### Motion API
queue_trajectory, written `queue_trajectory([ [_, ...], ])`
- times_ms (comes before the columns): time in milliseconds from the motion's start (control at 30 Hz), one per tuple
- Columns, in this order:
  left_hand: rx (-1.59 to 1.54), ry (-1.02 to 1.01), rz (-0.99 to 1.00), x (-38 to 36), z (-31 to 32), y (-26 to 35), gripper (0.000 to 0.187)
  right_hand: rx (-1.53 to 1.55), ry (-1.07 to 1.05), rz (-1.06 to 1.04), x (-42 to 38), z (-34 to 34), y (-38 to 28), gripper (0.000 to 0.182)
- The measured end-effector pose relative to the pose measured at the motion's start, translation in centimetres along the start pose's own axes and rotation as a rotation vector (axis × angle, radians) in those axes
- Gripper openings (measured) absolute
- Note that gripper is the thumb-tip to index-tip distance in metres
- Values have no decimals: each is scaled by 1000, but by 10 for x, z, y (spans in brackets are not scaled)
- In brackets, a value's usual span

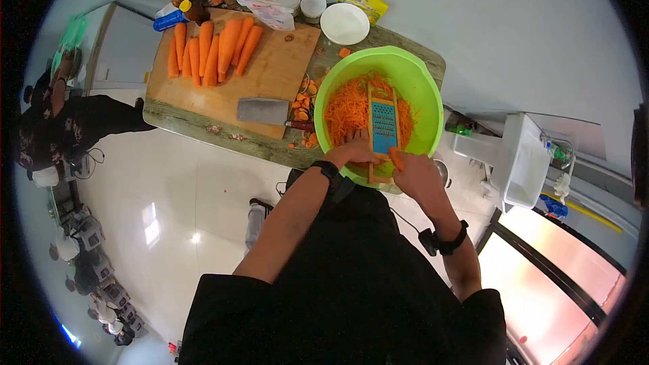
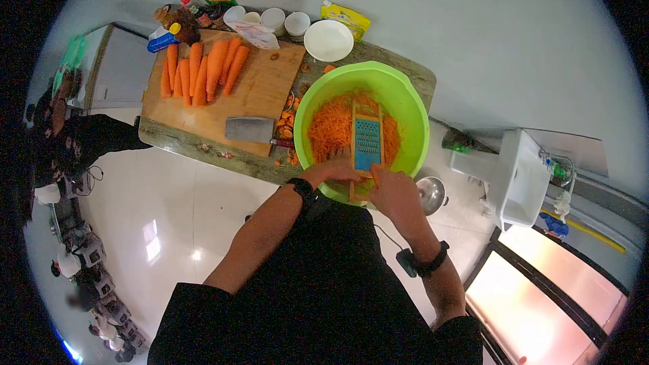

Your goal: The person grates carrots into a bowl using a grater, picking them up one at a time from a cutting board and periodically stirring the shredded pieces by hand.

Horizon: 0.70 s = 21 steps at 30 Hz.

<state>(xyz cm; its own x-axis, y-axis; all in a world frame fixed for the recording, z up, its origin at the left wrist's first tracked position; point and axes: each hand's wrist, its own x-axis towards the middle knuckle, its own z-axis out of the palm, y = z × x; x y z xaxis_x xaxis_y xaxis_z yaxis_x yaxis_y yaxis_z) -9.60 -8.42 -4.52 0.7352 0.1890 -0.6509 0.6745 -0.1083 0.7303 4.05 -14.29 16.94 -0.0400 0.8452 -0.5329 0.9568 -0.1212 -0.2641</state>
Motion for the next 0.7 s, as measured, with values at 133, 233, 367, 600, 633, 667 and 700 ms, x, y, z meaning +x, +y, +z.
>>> queue_trajectory([
  [133,-49,103,-152,15,11,-13,127,-27,-61,34,3,-7,-1,29],
  [233,-60,105,-90,24,14,-19,120,-103,148,-174,44,25,24,21],
  [367,-170,145,102,31,25,-34,79,-145,92,-140,129,32,52,15],
  [600,116,277,-25,40,29,-37,80,-71,-42,60,121,-1,8,18],
  [633,92,231,10,32,22,-32,80,-34,40,40,110,9,9,20],
  [667,65,184,41,22,19,-27,81,-43,27,31,96,17,12,20],
  [700,52,193,36,12,15,-18,81,-28,79,-19,84,21,12,22],
])
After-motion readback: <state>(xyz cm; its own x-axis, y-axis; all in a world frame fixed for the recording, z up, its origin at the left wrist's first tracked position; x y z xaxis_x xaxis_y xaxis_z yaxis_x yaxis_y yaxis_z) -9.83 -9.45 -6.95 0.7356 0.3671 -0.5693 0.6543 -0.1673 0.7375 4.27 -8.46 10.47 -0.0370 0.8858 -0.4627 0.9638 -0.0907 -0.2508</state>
